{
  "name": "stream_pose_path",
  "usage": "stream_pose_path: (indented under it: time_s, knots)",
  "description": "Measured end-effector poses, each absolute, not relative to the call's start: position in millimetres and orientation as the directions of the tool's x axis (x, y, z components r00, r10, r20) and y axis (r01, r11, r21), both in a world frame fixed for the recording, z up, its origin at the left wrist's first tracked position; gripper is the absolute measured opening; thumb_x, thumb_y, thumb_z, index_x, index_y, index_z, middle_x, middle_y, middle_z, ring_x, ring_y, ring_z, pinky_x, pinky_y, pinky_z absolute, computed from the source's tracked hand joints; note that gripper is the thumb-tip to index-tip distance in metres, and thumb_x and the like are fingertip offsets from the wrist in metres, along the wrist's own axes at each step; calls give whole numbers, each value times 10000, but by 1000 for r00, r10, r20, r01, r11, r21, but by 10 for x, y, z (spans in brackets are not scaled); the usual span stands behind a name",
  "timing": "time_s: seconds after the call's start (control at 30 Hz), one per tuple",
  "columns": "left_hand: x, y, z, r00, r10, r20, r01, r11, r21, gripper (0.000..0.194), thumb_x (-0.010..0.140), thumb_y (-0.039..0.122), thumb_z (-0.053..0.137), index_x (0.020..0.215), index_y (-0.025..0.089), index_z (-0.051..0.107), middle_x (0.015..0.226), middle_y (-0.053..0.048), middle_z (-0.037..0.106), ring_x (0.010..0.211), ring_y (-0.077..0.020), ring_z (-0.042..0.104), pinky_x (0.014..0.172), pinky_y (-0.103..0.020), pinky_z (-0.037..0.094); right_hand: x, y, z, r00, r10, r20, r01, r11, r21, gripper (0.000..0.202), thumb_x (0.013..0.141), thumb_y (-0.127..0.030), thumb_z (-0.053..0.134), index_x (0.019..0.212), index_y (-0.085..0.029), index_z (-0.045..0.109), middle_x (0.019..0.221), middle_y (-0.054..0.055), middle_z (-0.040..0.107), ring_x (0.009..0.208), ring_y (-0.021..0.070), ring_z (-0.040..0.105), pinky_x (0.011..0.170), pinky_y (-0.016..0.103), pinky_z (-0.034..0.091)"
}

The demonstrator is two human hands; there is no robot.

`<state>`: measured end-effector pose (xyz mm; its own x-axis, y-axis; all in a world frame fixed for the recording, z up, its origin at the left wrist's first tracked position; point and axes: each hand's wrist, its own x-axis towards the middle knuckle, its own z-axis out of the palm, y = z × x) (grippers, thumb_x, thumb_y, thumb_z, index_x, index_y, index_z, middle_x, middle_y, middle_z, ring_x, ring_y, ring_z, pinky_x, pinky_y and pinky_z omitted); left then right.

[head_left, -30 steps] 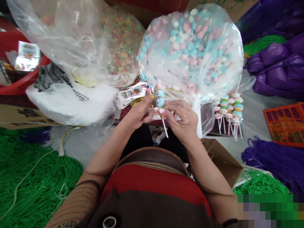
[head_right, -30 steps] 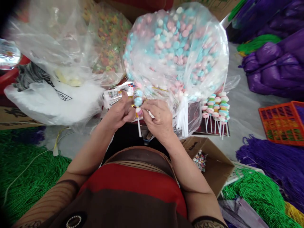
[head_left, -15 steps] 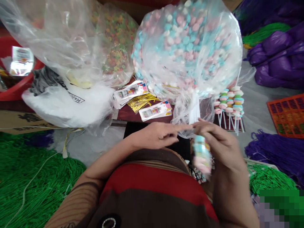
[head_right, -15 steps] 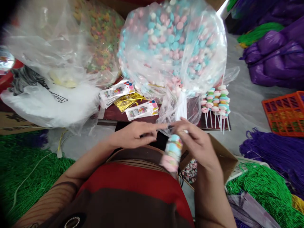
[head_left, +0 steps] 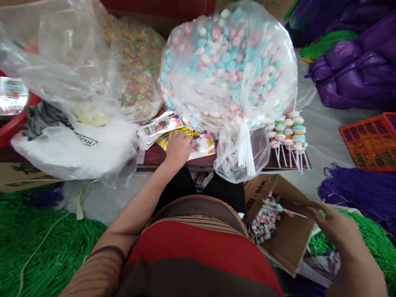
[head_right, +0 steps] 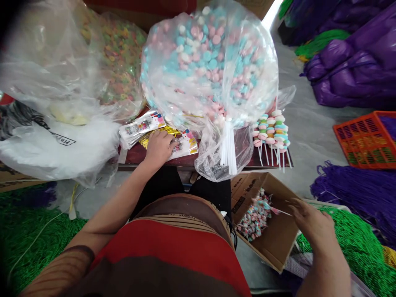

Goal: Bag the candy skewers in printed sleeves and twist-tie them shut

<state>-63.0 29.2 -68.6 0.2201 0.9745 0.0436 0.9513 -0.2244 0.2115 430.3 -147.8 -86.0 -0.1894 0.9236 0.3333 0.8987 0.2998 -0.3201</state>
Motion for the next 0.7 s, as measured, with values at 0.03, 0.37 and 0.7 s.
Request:
stream_pose_path:
  time_s: [0.03, 0.37, 0.7]
  knots:
    - [-625, 312, -685, 214, 976, 39, 954, -217, 207, 192, 947, 275, 620, 966, 156, 770, 1044, -175, 724, 1061, -354, 628, 903, -462, 419, 4229, -1440, -816, -142, 935, 324, 907, 254, -336, 182, 793, -668, 620, 701, -528, 691, 405, 37, 534, 344, 272, 477, 454, 466, 319]
    - [-675, 191, -438, 345, 837, 424, 887, -439, 145, 263, 1021, 293, 509, 882, 209, 717, 854, -102, 727, 879, -265, 636, 822, -392, 398, 2486, -650, -55, 100, 993, 57, 505, -1, -863, 357, 913, -558, 661, 1153, -317, 769, 1005, 77, 828, 959, 281, 792, 871, 458, 641]
    - [-612, 75, -388, 264, 859, 439, 656, -494, 570, 219, 1006, 324, 583, 1084, 176, 723, 832, -34, 750, 749, -169, 670, 716, -282, 476, 1462, -18, -296, -4, 999, -34, 116, -33, -993, 398, 838, -592, 707, 867, -198, 758, 677, 17, 708, 642, 157, 641, 675, 310, 561]
